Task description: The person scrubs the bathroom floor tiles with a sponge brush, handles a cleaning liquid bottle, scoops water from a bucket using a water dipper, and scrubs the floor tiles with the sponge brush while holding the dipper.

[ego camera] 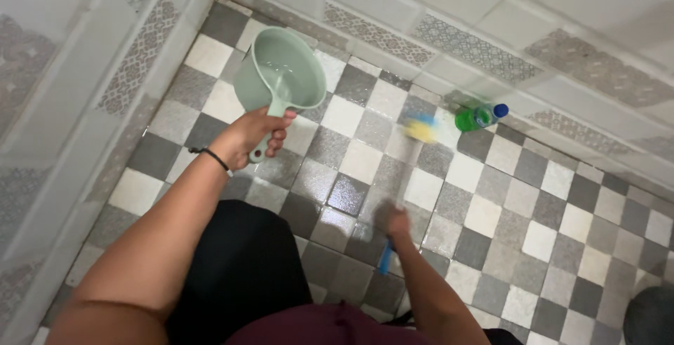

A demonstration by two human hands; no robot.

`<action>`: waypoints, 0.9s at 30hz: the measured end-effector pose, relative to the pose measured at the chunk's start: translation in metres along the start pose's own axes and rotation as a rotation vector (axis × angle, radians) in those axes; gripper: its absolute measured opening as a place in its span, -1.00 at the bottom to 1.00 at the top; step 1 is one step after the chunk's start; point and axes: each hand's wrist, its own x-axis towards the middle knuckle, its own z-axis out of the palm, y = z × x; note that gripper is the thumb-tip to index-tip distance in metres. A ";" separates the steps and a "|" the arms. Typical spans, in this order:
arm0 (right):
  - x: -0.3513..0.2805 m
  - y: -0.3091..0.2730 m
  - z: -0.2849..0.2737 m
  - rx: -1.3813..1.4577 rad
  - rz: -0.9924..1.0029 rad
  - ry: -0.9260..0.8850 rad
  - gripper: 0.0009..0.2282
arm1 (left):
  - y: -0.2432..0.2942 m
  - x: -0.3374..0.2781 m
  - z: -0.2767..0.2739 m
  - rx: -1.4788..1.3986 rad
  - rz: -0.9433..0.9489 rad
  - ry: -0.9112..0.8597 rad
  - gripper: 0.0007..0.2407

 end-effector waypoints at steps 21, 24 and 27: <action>0.092 -0.057 -0.051 0.433 0.217 -0.307 -0.46 | 0.004 -0.012 -0.035 -0.161 0.084 0.028 -0.78; 0.086 -0.048 -0.063 0.747 0.498 -0.063 -0.40 | 0.005 -0.023 -0.042 -0.127 0.076 0.071 -0.77; 0.059 -0.064 -0.073 0.572 0.298 -0.219 -0.39 | 0.007 -0.039 -0.049 -0.155 0.101 0.056 -0.73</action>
